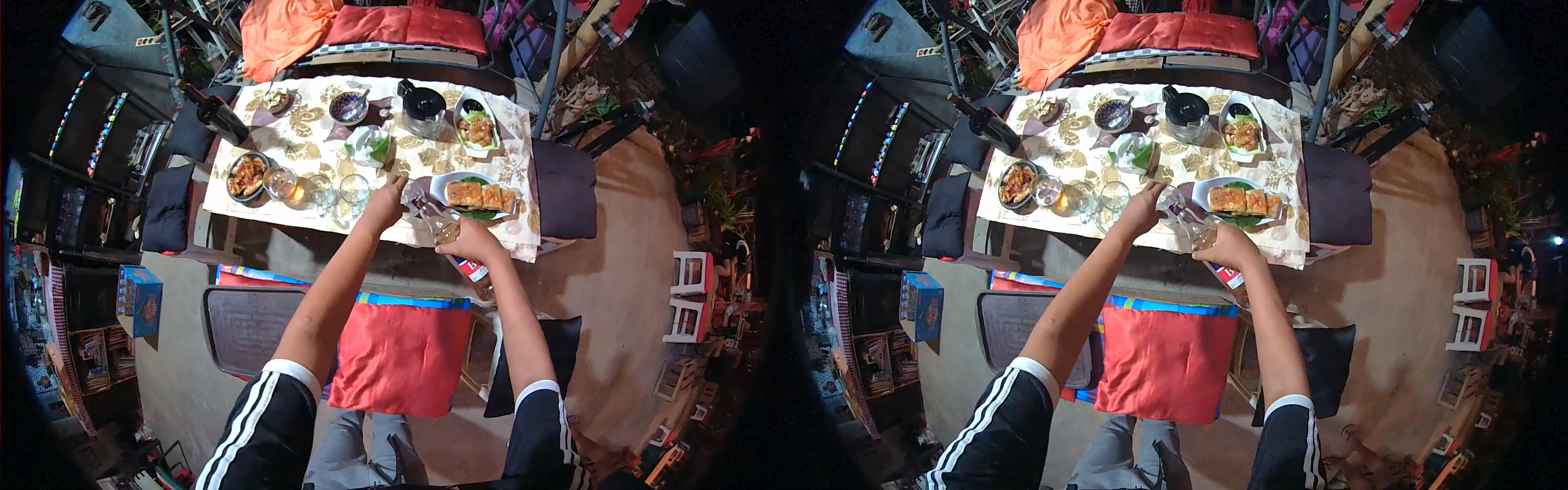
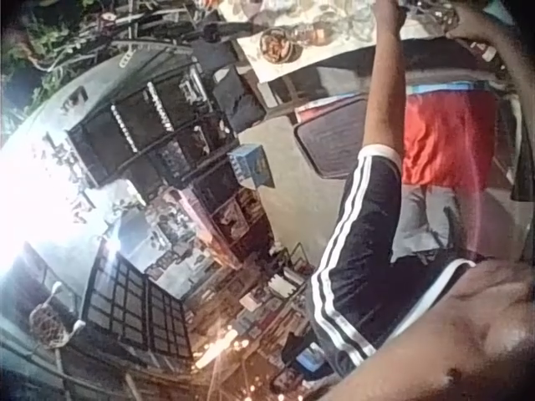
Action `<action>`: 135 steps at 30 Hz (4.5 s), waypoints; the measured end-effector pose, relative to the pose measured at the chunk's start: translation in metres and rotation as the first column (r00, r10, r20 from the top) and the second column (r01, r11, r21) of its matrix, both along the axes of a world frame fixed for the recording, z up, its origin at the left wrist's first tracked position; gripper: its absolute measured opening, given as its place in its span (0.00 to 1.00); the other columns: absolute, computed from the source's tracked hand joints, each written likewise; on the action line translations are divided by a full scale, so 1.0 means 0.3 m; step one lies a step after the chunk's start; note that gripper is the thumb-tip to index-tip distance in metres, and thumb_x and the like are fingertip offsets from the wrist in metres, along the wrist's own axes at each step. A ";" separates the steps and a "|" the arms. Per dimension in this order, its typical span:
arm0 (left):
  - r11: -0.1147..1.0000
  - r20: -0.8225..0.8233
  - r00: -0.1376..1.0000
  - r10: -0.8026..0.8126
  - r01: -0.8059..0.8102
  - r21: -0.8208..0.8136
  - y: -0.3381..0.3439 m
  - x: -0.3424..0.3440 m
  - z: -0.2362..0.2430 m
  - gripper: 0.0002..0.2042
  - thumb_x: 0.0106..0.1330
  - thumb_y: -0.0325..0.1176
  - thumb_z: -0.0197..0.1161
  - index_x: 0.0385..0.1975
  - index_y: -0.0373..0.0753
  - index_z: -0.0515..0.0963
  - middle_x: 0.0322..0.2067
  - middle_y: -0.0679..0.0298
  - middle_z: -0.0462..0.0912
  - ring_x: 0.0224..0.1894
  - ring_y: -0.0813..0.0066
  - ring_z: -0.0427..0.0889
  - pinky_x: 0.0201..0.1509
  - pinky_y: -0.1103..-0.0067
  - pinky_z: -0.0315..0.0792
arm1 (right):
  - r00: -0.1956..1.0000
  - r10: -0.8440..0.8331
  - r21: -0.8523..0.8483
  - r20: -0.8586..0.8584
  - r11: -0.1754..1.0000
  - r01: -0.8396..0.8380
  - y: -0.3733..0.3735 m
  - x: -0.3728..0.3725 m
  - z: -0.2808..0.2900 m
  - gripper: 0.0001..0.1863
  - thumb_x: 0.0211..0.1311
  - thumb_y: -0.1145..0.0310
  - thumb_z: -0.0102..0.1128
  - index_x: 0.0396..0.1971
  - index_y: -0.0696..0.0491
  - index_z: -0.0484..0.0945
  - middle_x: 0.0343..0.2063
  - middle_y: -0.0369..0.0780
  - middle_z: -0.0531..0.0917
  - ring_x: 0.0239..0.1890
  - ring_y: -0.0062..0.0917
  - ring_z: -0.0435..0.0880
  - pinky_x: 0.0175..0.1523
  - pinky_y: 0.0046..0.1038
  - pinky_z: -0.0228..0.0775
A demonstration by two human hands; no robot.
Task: Clearing dishes, pouring leftover liquids into a bowl, and organizing items on a restaurant table to take them away.
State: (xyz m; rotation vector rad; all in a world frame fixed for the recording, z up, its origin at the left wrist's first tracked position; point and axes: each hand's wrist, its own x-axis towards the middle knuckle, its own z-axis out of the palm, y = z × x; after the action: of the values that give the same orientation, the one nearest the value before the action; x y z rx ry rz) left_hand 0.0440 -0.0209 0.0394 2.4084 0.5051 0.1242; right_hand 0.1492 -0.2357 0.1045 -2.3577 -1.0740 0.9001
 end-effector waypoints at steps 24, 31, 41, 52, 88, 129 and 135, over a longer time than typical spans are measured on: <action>1.000 0.046 0.999 0.012 -0.011 -0.020 0.008 -0.005 -0.029 0.34 0.47 0.25 0.73 0.58 0.36 0.67 0.56 0.53 0.72 0.52 0.45 0.76 0.51 0.62 0.73 | 0.996 0.062 -0.137 0.063 0.989 -0.053 0.022 0.020 0.063 0.34 0.32 0.47 0.74 0.31 0.64 0.82 0.33 0.55 0.84 0.38 0.43 0.85 0.45 0.36 0.76; 0.999 0.065 0.998 0.008 -0.005 -0.050 0.000 -0.007 -0.027 0.35 0.46 0.25 0.73 0.58 0.36 0.67 0.56 0.52 0.72 0.54 0.46 0.75 0.53 0.64 0.72 | 0.997 0.050 -0.140 0.063 0.989 -0.041 0.014 0.023 0.055 0.34 0.32 0.46 0.74 0.30 0.64 0.83 0.33 0.54 0.84 0.37 0.42 0.85 0.44 0.36 0.76; 1.000 0.124 0.992 -0.004 0.007 -0.025 0.023 -0.005 -0.065 0.34 0.45 0.26 0.73 0.57 0.36 0.68 0.55 0.51 0.74 0.51 0.46 0.77 0.51 0.63 0.74 | 0.998 0.069 -0.138 -0.003 0.988 -0.068 0.020 0.035 0.048 0.35 0.33 0.46 0.74 0.30 0.66 0.82 0.34 0.56 0.84 0.38 0.43 0.85 0.45 0.36 0.76; 0.998 0.057 0.998 0.010 -0.007 -0.056 0.013 -0.002 -0.040 0.33 0.47 0.27 0.74 0.56 0.35 0.69 0.55 0.53 0.74 0.54 0.48 0.75 0.54 0.65 0.72 | 0.995 0.063 -0.098 0.079 0.994 -0.055 0.010 0.033 0.070 0.36 0.32 0.45 0.74 0.30 0.67 0.80 0.34 0.57 0.83 0.39 0.44 0.85 0.46 0.36 0.75; 0.998 0.138 0.990 -0.009 0.018 -0.067 0.018 0.001 -0.053 0.33 0.45 0.26 0.73 0.56 0.37 0.70 0.51 0.51 0.77 0.51 0.48 0.77 0.52 0.65 0.73 | 0.991 0.118 -0.236 0.058 0.966 -0.102 0.023 0.028 0.095 0.37 0.33 0.45 0.72 0.33 0.67 0.82 0.36 0.57 0.83 0.40 0.45 0.85 0.48 0.37 0.76; 0.996 0.162 0.986 -0.044 0.055 -0.065 0.033 -0.003 -0.061 0.34 0.44 0.26 0.73 0.57 0.37 0.70 0.51 0.51 0.77 0.50 0.48 0.78 0.51 0.64 0.74 | 0.992 0.109 -0.238 0.070 0.967 -0.089 0.030 0.026 0.093 0.34 0.32 0.46 0.73 0.31 0.63 0.83 0.35 0.55 0.84 0.39 0.44 0.85 0.47 0.36 0.76; 0.998 0.152 0.988 -0.036 0.043 -0.045 0.042 -0.011 -0.061 0.34 0.45 0.30 0.74 0.56 0.38 0.70 0.48 0.49 0.79 0.49 0.48 0.79 0.50 0.63 0.74 | 0.994 0.088 -0.247 0.060 0.966 -0.071 0.039 0.013 0.120 0.33 0.32 0.46 0.73 0.31 0.62 0.83 0.35 0.55 0.84 0.39 0.43 0.85 0.47 0.36 0.76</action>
State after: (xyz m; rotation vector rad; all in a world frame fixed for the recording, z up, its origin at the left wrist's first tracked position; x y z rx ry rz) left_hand 0.0408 -0.0082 0.0212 2.3383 0.3862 0.2725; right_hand 0.1530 -0.2239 0.1405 -2.5793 -1.1507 1.0386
